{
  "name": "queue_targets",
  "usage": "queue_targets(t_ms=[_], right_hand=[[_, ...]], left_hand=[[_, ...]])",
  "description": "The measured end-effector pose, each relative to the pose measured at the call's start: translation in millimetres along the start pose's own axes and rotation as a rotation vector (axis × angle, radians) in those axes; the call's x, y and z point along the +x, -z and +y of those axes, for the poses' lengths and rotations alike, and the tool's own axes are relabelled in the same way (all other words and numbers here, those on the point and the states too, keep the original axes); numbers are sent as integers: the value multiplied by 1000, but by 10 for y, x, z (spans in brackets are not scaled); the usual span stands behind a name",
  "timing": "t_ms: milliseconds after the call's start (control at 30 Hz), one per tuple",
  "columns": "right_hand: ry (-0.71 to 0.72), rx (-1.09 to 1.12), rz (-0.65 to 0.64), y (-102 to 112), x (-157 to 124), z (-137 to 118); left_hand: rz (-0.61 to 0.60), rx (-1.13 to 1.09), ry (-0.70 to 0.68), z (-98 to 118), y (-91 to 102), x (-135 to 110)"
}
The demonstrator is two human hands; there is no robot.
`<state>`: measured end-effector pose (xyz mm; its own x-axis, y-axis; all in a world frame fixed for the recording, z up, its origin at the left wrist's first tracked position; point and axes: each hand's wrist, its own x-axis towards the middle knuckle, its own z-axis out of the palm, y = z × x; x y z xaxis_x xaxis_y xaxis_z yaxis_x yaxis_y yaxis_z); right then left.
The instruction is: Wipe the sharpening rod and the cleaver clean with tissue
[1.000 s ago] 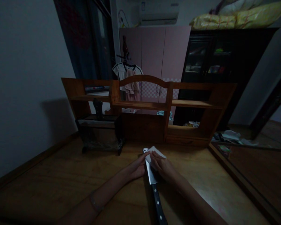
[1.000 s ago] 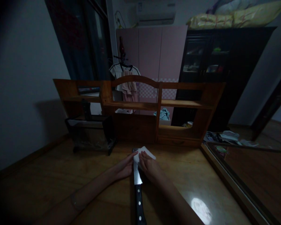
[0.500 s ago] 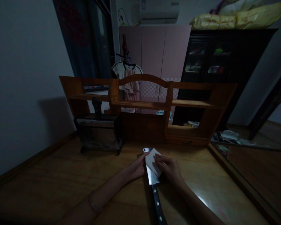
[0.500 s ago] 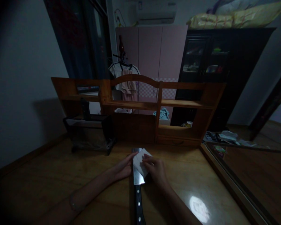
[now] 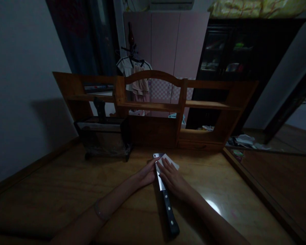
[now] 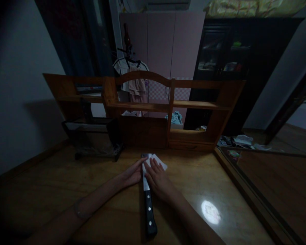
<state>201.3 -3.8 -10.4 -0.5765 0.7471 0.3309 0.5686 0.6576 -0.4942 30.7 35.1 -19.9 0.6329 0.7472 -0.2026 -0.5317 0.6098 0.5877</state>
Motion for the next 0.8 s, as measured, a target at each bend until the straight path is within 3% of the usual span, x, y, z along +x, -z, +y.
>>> queue_targets(t_ms=[133, 367, 567, 667, 800], right_hand=[[48, 2, -69, 36, -28, -67], [88, 123, -131, 124, -41, -207], [67, 241, -87, 174, -63, -217], [59, 313, -11, 120, -69, -168], [-88, 432, 262, 65, -9, -63]], left_hand=[[50, 7, -9, 6, -31, -23], [77, 32, 28, 0, 93, 43], [76, 55, 13, 1, 113, 46], [101, 89, 13, -2, 162, 64], [88, 98, 8, 2, 172, 84]])
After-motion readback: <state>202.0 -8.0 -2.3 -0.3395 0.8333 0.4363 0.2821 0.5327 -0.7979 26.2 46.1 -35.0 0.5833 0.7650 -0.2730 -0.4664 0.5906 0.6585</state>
